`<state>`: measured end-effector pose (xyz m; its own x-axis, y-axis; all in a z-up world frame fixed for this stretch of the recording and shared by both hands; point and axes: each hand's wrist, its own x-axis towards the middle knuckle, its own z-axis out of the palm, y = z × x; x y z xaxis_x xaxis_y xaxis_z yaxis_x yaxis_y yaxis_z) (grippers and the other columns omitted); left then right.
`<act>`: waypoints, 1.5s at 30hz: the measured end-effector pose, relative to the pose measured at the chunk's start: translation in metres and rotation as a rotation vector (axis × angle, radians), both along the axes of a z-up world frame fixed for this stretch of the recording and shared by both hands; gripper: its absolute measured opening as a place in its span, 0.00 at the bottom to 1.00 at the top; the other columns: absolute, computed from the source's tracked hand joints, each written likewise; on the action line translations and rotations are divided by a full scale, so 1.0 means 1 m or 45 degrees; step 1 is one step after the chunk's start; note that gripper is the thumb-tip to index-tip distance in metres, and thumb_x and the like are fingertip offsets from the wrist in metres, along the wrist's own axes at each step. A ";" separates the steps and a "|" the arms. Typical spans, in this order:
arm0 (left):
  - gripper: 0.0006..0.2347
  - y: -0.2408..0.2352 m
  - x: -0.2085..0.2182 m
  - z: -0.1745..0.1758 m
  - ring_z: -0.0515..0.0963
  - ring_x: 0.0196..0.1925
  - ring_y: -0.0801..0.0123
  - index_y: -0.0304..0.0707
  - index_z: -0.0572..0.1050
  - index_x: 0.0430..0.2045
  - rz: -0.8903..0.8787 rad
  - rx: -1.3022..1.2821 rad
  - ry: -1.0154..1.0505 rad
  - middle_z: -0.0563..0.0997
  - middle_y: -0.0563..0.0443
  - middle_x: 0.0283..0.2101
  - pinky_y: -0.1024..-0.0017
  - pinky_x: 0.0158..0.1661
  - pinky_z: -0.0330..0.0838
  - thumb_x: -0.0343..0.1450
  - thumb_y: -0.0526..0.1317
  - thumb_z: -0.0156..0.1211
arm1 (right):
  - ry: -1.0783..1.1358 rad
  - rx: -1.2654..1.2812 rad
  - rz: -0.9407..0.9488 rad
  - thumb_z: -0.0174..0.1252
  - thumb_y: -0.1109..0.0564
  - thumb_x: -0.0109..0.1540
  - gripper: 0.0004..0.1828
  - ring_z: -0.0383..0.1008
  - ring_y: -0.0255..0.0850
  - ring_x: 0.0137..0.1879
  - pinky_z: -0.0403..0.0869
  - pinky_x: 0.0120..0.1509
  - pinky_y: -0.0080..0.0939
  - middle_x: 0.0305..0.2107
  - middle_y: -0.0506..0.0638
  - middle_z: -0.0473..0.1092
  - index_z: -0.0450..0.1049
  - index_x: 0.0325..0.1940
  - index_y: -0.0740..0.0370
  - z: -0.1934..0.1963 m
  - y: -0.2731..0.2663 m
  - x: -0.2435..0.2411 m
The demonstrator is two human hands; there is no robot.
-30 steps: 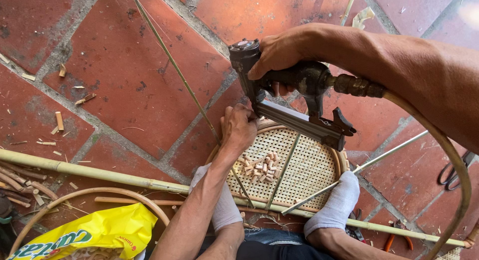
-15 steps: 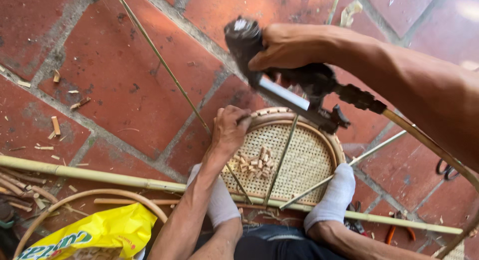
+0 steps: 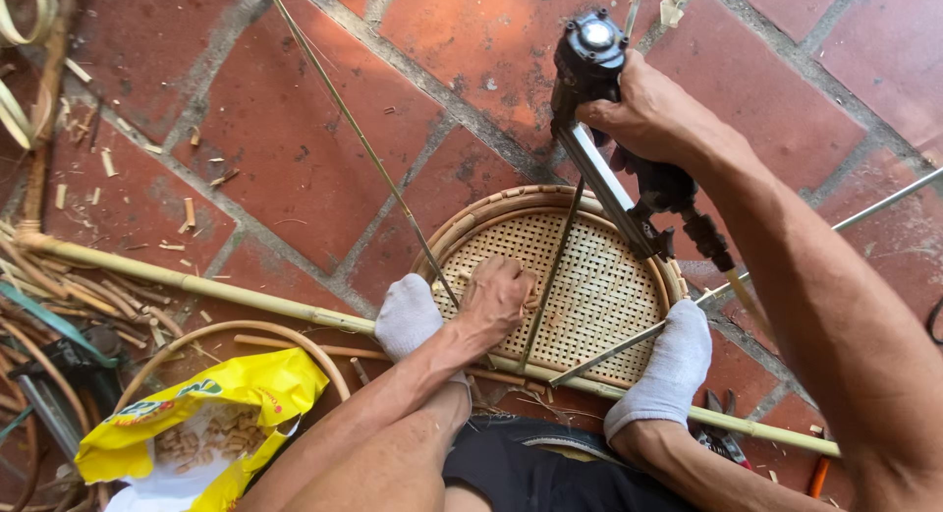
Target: The person sits on a tiled floor and assembles a round woven basket by attaching bamboo strips to its rim. They use a pneumatic nail gun to fasten the strips in place, repeatedly positioning and nailing each segment.
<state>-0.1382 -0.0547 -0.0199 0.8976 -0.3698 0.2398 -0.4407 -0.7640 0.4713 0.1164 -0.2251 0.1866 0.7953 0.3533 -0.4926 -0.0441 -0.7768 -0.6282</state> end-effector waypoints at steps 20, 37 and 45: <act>0.02 0.026 -0.007 0.054 0.81 0.28 0.65 0.31 0.81 0.31 0.117 -0.427 0.823 0.82 0.46 0.27 0.69 0.28 0.77 0.70 0.32 0.64 | 0.070 -0.041 -0.142 0.58 0.51 0.64 0.29 0.79 0.46 0.27 0.80 0.29 0.49 0.37 0.60 0.76 0.58 0.65 0.62 -0.001 -0.007 -0.002; 0.05 0.080 0.094 0.018 0.75 0.39 0.62 0.38 0.86 0.33 0.521 -0.459 0.526 0.83 0.50 0.32 0.60 0.43 0.73 0.69 0.37 0.66 | 0.055 -0.137 -0.142 0.55 0.51 0.66 0.22 0.77 0.43 0.28 0.80 0.33 0.48 0.33 0.56 0.75 0.67 0.61 0.63 -0.011 -0.008 0.008; 0.05 0.094 0.107 0.039 0.77 0.41 0.62 0.38 0.84 0.33 0.297 -0.332 0.786 0.81 0.49 0.33 0.60 0.48 0.73 0.70 0.39 0.65 | 0.029 -0.093 -0.148 0.55 0.52 0.65 0.21 0.77 0.42 0.27 0.79 0.31 0.48 0.32 0.56 0.76 0.67 0.59 0.65 -0.013 -0.013 0.006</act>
<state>-0.0308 0.0393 0.0193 0.9469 -0.1509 -0.2839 0.1276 -0.6342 0.7626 0.1229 -0.2379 0.1734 0.8171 0.2222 -0.5319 -0.1497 -0.8093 -0.5680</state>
